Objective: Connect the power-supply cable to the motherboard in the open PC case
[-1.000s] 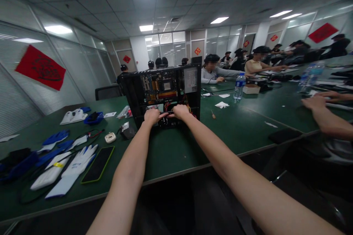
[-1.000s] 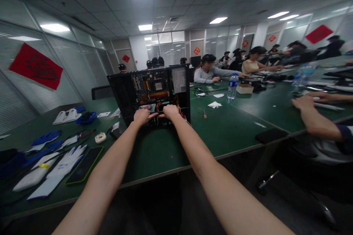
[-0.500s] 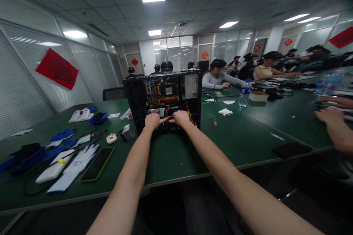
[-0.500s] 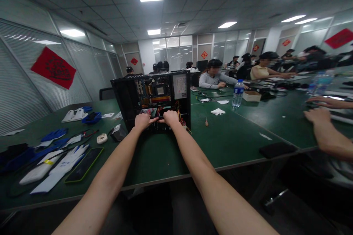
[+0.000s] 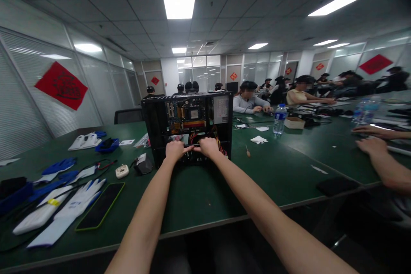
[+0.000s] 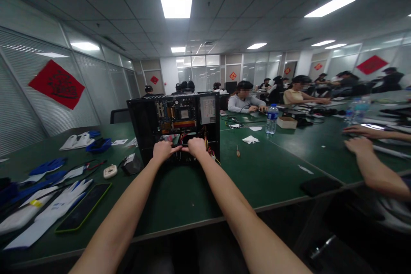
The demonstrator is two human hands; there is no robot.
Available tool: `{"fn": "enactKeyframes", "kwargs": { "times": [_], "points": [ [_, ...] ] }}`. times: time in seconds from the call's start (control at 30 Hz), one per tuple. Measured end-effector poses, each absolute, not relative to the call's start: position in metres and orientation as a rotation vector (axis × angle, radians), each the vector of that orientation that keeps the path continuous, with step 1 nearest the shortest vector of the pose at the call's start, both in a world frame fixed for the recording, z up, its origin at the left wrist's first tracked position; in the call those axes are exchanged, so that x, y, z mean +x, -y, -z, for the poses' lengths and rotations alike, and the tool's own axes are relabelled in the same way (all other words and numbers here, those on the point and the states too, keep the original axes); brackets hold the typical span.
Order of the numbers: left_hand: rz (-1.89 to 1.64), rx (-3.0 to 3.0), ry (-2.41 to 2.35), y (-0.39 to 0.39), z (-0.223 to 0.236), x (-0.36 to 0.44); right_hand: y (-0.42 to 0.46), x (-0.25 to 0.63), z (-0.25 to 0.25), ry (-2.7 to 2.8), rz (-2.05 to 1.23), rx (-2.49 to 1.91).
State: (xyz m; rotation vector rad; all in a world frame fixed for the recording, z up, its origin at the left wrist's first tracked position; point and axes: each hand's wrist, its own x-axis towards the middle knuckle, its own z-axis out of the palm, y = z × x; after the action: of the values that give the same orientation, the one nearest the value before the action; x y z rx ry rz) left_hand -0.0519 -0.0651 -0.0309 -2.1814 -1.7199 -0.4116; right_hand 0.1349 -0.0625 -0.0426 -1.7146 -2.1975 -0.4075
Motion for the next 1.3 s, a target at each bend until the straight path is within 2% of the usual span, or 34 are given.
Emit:
{"fn": "enactKeyframes", "kwargs": {
  "times": [1.3],
  "points": [
    [0.332,-2.273,1.722,0.074,0.026,-0.059,0.069,0.132,0.04,2.237,0.354,-1.731]
  ]
}}
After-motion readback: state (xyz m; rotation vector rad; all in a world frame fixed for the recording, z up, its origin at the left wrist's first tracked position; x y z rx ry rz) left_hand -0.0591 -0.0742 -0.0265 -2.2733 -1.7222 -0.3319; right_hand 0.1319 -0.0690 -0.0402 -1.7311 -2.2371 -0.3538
